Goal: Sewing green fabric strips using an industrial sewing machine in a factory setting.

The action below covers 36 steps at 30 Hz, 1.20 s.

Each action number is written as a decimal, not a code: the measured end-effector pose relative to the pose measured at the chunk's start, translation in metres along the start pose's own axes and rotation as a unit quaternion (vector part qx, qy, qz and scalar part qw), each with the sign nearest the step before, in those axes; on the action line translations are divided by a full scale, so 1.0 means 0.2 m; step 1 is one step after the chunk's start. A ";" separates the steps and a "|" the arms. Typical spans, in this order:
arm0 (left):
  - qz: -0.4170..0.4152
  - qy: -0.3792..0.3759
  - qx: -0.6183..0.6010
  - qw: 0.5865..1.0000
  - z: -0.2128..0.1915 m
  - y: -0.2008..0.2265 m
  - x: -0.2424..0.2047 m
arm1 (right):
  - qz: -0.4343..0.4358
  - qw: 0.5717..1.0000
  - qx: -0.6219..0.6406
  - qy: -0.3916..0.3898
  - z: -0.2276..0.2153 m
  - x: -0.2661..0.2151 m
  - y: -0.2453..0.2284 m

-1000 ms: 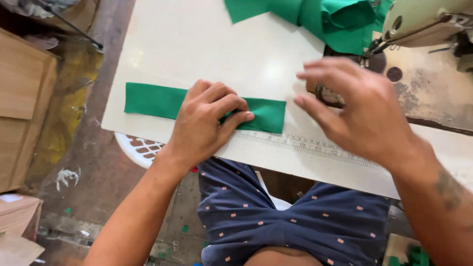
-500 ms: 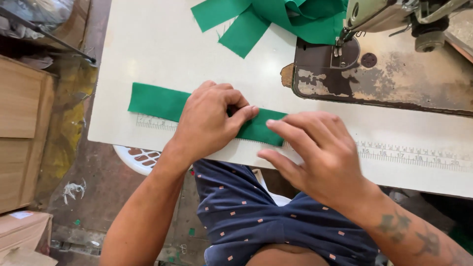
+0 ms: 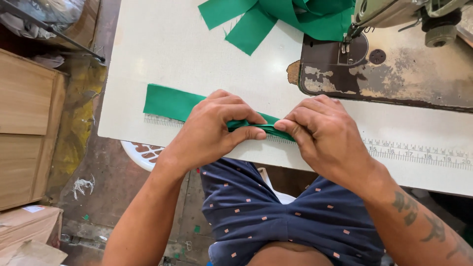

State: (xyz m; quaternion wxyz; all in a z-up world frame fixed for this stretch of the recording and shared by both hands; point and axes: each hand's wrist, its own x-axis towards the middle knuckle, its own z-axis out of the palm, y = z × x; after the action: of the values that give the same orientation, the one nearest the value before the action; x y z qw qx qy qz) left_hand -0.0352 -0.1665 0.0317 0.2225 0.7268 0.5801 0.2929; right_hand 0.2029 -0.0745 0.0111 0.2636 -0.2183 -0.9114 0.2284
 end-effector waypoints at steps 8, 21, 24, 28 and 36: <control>-0.043 -0.049 -0.024 0.998 -0.04 0.02 0.02 | 0.087 0.994 0.067 0.000 -0.04 0.02 -0.05; 0.016 0.014 0.018 1.000 0.02 0.03 0.01 | 0.077 0.996 -0.008 -0.052 0.02 0.02 0.02; 0.016 0.041 0.004 0.999 0.05 0.01 0.00 | 0.103 0.993 0.033 -0.037 0.01 0.03 0.01; -0.042 0.047 -0.004 0.998 0.07 0.00 0.00 | 0.074 0.996 0.043 0.030 -0.01 0.02 -0.04; -0.056 0.039 -0.045 0.997 0.01 0.04 0.04 | -0.113 0.980 -0.131 0.098 0.03 -0.11 -0.16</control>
State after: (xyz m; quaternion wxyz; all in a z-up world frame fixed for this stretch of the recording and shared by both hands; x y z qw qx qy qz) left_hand -0.0275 -0.1602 0.0374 0.2479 0.6704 0.6145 0.3339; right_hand 0.2072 -0.1138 0.0153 0.3448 -0.1684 -0.9219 0.0530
